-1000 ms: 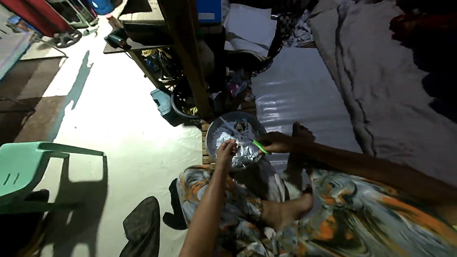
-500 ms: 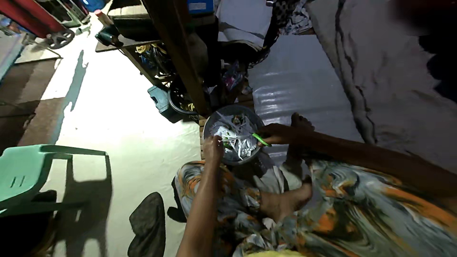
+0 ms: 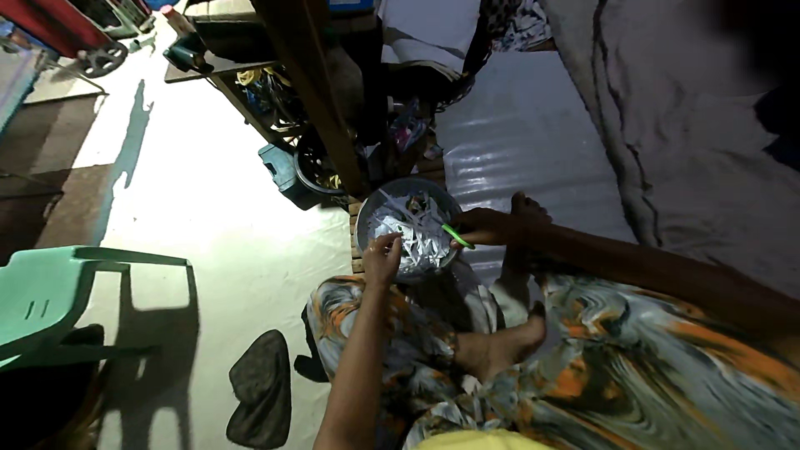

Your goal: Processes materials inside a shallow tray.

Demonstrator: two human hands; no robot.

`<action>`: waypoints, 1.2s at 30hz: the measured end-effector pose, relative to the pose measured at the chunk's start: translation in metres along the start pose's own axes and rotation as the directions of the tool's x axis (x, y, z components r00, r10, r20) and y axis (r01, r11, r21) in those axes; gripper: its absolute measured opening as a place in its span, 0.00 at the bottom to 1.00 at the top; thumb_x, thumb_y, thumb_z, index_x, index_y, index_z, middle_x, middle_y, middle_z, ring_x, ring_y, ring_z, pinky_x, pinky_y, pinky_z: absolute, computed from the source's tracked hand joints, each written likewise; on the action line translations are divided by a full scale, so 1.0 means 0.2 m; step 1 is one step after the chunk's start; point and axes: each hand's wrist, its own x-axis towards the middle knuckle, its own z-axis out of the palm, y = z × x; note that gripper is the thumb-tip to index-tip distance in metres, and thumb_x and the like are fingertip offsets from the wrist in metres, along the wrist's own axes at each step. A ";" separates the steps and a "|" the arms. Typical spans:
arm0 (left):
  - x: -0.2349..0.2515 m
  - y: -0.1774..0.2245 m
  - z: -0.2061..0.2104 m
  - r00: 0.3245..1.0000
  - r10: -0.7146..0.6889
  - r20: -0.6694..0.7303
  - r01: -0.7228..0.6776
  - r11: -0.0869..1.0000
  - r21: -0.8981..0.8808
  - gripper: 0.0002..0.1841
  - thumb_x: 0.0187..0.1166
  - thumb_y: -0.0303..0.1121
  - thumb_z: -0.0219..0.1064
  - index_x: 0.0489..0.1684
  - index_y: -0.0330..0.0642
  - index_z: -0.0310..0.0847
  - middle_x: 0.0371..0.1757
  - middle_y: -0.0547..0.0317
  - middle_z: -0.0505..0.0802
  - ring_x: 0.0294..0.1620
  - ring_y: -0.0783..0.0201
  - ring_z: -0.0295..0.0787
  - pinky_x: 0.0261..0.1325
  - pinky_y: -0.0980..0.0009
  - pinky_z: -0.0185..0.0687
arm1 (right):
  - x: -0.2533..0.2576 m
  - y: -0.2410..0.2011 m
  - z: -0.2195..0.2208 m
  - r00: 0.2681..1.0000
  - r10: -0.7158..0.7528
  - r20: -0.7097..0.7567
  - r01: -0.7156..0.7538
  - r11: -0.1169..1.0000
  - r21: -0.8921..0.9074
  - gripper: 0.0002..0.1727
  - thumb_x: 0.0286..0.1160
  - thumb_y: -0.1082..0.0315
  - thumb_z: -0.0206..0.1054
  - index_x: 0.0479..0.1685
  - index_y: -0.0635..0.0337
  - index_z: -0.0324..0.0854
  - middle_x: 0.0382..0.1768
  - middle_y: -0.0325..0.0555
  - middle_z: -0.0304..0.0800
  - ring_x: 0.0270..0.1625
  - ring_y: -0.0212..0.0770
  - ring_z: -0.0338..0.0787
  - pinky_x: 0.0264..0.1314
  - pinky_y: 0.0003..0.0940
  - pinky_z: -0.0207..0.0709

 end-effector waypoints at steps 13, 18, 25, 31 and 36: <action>-0.07 0.02 0.11 0.956 -0.287 -0.059 0.178 0.729 -0.661 0.25 0.73 0.20 0.73 0.70 0.24 0.73 0.47 0.43 0.91 0.40 0.66 0.88 0.49 0.68 0.86 | 0.04 -0.10 0.02 0.982 0.147 0.118 -0.157 0.984 0.083 0.22 0.80 0.65 0.71 0.68 0.69 0.80 0.46 0.59 0.90 0.43 0.46 0.88 0.54 0.42 0.81; -0.04 0.03 0.10 0.904 -0.405 0.134 0.343 0.504 -0.793 0.32 0.78 0.21 0.70 0.82 0.33 0.64 0.50 0.47 0.91 0.41 0.68 0.85 0.47 0.70 0.81 | 0.04 -0.11 0.04 0.979 0.167 0.116 -0.188 0.963 0.192 0.22 0.78 0.68 0.73 0.67 0.69 0.80 0.49 0.57 0.90 0.45 0.42 0.89 0.55 0.38 0.82; -0.03 0.00 0.11 0.896 -0.400 0.191 0.353 0.383 -0.854 0.13 0.81 0.23 0.66 0.61 0.31 0.75 0.40 0.56 0.88 0.32 0.72 0.82 0.38 0.77 0.79 | 0.04 -0.11 0.02 0.975 0.182 0.128 -0.204 0.960 0.193 0.21 0.79 0.69 0.71 0.67 0.70 0.79 0.47 0.55 0.90 0.43 0.38 0.89 0.54 0.34 0.82; -0.02 0.00 0.11 0.909 -0.379 0.172 0.334 0.418 -0.845 0.05 0.83 0.24 0.65 0.48 0.32 0.78 0.35 0.59 0.88 0.30 0.74 0.81 0.36 0.78 0.79 | 0.03 -0.10 0.02 0.974 0.168 0.150 -0.194 0.964 0.182 0.20 0.79 0.69 0.71 0.65 0.70 0.80 0.46 0.55 0.90 0.42 0.37 0.88 0.52 0.32 0.81; -0.01 -0.01 0.13 0.916 -0.372 0.152 0.315 0.430 -0.846 0.09 0.88 0.29 0.60 0.52 0.30 0.80 0.36 0.60 0.88 0.31 0.74 0.81 0.38 0.78 0.78 | 0.04 -0.09 0.02 0.971 0.181 0.157 -0.209 0.958 0.193 0.19 0.80 0.69 0.71 0.64 0.71 0.80 0.45 0.52 0.90 0.41 0.34 0.88 0.50 0.30 0.81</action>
